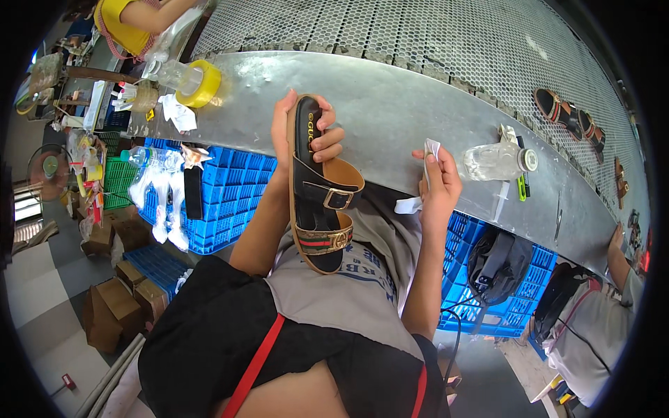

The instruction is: Inspecting and cleaning sandals using a cloth and liquid at a factory workstation.

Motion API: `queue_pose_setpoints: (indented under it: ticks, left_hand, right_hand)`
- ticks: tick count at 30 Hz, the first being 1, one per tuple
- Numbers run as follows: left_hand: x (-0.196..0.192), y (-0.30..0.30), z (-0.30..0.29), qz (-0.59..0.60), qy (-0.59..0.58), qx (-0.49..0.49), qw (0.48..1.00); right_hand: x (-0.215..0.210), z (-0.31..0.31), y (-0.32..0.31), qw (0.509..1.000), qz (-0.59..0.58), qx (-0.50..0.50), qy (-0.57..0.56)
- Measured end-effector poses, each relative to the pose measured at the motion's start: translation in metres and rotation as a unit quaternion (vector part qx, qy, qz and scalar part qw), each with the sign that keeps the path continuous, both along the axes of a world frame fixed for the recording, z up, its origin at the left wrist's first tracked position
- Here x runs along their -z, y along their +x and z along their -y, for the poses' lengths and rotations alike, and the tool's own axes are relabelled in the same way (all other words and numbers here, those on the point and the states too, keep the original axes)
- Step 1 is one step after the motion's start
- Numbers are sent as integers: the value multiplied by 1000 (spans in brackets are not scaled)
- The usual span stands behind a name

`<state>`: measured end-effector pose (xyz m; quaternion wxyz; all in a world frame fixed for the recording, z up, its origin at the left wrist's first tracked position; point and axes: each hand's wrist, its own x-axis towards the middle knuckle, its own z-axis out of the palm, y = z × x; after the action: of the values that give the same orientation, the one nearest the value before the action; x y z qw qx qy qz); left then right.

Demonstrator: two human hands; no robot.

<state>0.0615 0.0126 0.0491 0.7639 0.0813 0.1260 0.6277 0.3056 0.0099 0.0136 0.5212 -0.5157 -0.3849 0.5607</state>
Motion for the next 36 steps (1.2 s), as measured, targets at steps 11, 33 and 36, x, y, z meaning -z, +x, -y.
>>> queue_pose_setpoints:
  ticks: [11,33,36]
  left_hand:
    - [-16,12,-4,127,191,92,969]
    - [-26,19,13,-7,60,49,997]
    - [-8,18,25,-312,-52,66,947]
  right_hand:
    - [3,0,0,1000,20,-2,2]
    - [-4,14,5,999,-11,-13,28]
    - [-17,39,-4,998,-3,-63,-12]
